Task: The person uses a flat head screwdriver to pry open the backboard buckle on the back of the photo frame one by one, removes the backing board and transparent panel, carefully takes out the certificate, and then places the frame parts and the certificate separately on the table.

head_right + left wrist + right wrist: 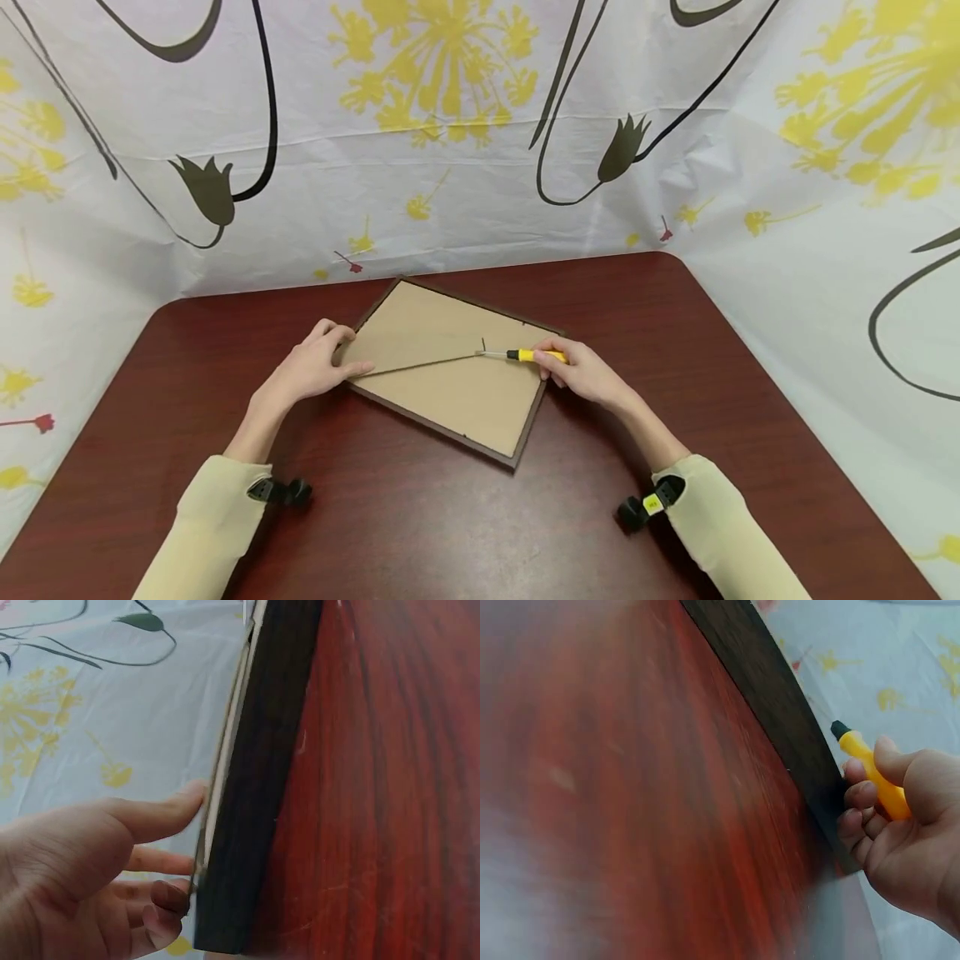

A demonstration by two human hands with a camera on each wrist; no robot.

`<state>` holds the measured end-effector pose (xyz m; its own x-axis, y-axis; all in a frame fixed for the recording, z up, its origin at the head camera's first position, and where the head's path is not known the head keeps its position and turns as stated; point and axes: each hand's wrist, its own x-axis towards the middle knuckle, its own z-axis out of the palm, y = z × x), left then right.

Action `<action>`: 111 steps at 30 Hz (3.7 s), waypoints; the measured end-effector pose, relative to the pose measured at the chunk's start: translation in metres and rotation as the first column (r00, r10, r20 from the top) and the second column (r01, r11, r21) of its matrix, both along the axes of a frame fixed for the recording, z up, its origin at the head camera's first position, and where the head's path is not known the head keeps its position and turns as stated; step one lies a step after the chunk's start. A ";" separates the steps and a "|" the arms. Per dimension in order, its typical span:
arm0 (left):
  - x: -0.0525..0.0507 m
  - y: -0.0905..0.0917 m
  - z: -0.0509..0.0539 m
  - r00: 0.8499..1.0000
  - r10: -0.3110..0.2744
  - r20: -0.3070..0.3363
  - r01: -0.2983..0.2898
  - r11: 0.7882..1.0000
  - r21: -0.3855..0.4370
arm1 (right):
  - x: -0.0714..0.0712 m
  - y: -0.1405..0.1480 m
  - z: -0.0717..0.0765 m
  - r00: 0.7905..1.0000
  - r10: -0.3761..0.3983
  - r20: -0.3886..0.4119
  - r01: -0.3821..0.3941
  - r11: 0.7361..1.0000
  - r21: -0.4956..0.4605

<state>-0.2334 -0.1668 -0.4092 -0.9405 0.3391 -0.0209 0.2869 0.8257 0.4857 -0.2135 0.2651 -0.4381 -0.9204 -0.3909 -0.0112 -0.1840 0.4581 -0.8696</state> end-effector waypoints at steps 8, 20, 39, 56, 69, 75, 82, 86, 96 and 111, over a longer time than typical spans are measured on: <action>0.013 -0.003 0.006 0.997 -0.068 0.038 0.066 0.997 0.037 | -0.020 0.010 -0.006 0.997 -0.077 -0.030 0.077 0.997 0.001; -0.003 -0.001 -0.001 0.996 -0.090 0.015 0.088 0.992 0.088 | 0.006 0.003 -0.005 1.000 -0.002 -0.010 0.002 1.000 -0.002; 0.015 -0.006 -0.003 0.985 -0.162 0.062 0.155 0.982 0.108 | -0.022 -0.009 -0.005 0.995 -0.022 -0.099 0.028 0.998 0.060; 0.040 0.016 -0.009 0.990 -0.142 0.005 0.142 0.990 -0.019 | -0.039 -0.016 -0.003 0.995 -0.041 -0.093 0.050 0.995 0.088; 0.043 0.017 -0.009 0.979 -0.202 0.005 0.202 0.979 -0.015 | -0.041 -0.016 -0.001 0.996 -0.064 -0.067 0.070 0.992 0.102; 0.046 0.015 -0.014 0.978 -0.203 -0.045 0.203 0.979 -0.011 | -0.038 -0.016 0.001 0.983 -0.109 -0.146 0.131 0.980 0.151; 0.047 0.011 -0.017 0.978 -0.202 -0.055 0.203 0.979 0.002 | -0.035 -0.021 0.009 0.943 -0.175 -0.282 0.214 0.970 0.115; 0.047 0.009 -0.019 0.978 -0.181 -0.108 0.181 0.983 -0.005 | -0.036 -0.025 0.014 0.927 -0.203 -0.317 0.243 0.966 0.093; 0.047 0.009 -0.016 0.990 -0.114 -0.083 0.111 0.993 -0.032 | -0.043 -0.035 0.018 0.902 -0.243 -0.357 0.313 0.937 0.154; 0.047 0.007 -0.012 0.998 -0.060 0.029 0.060 0.998 -0.017 | -0.051 -0.054 0.021 0.853 -0.212 -0.476 0.339 0.920 0.198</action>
<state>-0.1864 -0.1599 -0.4207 -0.9174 0.3943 -0.0542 0.3224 0.8161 0.4796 -0.2640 0.2109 -0.4175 -0.9225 -0.1607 0.3510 -0.3458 0.7479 -0.5666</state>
